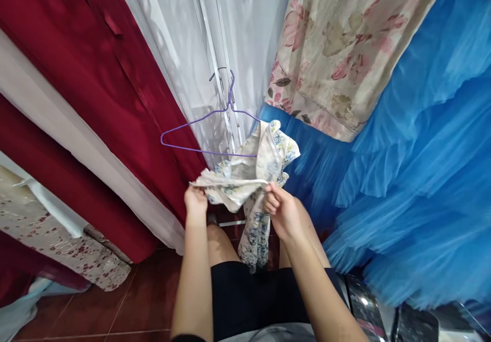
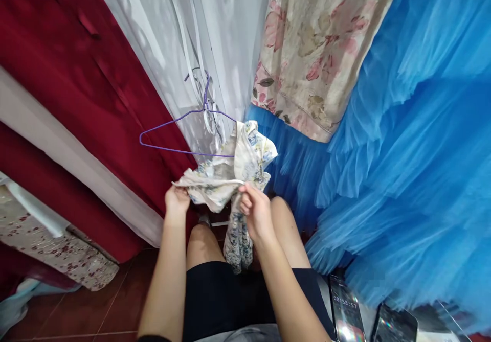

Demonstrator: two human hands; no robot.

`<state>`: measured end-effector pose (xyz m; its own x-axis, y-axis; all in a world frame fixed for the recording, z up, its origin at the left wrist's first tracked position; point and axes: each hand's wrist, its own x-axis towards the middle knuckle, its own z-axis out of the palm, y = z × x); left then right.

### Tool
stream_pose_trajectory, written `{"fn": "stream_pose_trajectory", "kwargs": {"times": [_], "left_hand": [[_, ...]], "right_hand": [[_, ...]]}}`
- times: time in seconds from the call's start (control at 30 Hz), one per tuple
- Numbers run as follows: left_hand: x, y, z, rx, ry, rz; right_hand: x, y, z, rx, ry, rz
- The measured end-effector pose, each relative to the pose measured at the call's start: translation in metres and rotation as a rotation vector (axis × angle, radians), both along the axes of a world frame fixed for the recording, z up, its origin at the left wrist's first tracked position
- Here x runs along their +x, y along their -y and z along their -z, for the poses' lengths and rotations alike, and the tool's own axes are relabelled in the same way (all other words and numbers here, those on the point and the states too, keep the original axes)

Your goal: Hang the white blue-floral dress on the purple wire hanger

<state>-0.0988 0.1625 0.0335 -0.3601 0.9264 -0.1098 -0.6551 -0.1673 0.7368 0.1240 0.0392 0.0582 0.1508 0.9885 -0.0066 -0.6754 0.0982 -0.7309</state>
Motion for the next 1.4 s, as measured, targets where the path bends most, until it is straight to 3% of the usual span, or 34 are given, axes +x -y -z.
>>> {"fn": "stream_pose_trajectory", "kwargs": {"times": [0.1, 0.17, 0.23, 0.3, 0.37, 0.43, 0.5, 0.57, 0.67, 0.77, 0.83, 0.9, 1.0, 1.13, 1.2, 1.3, 1.4], "left_hand": [[0.035, 0.046, 0.037, -0.016, 0.033, 0.003], [0.058, 0.076, 0.043, 0.025, 0.046, 0.032], [0.079, 0.104, 0.036, 0.122, -0.009, 0.140], [0.097, 0.125, 0.020, 0.212, -0.160, 0.249], [0.108, 0.138, 0.003, 0.276, -0.394, 0.288], [0.111, 0.144, -0.009, 0.341, -0.643, 0.274], [0.107, 0.147, -0.013, 0.399, -0.831, 0.313], [0.100, 0.149, -0.008, 0.406, -0.880, 0.439], [0.089, 0.155, 0.012, 0.396, -0.847, 0.725], [0.079, 0.159, 0.033, 0.462, -1.057, 0.898], [0.067, 0.154, 0.036, 0.505, -1.271, 0.870], [0.049, 0.142, 0.025, 0.539, -1.443, 0.775], [0.020, 0.117, -0.010, 0.603, -1.666, 0.619], [0.001, 0.101, -0.062, 0.687, -1.777, 0.435], [0.002, 0.102, -0.080, 0.715, -1.717, 0.381], [0.008, 0.104, -0.096, 0.701, -1.573, 0.339], [-0.001, 0.096, -0.106, 0.575, -1.462, 0.261]], "right_hand": [[0.018, 0.012, 0.039, -0.154, -0.101, 0.371], [0.026, 0.018, 0.053, -0.173, -0.040, 0.536], [0.029, 0.024, 0.052, -0.101, 0.142, 0.529], [0.026, 0.031, 0.040, 0.039, 0.405, 0.299], [0.021, 0.038, 0.026, 0.156, 0.609, -0.038], [0.016, 0.045, 0.017, 0.202, 0.677, -0.296], [0.016, 0.051, 0.017, 0.186, 0.666, -0.418], [0.021, 0.054, 0.021, 0.131, 0.627, -0.534], [0.044, 0.059, 0.016, 0.072, 0.556, -0.688], [0.080, 0.064, -0.013, 0.166, 0.638, -0.848], [0.107, 0.060, -0.039, 0.219, 0.815, -0.909], [0.133, 0.047, -0.062, 0.199, 0.989, -0.760], [0.166, 0.005, -0.082, 0.170, 1.075, -0.465], [0.188, -0.070, -0.099, 0.085, 0.746, -0.050], [0.184, -0.105, -0.112, 0.070, 0.645, 0.061], [0.159, -0.142, -0.134, 0.077, 0.633, 0.025], [0.129, -0.159, -0.147, 0.072, 0.699, -0.255]]}}
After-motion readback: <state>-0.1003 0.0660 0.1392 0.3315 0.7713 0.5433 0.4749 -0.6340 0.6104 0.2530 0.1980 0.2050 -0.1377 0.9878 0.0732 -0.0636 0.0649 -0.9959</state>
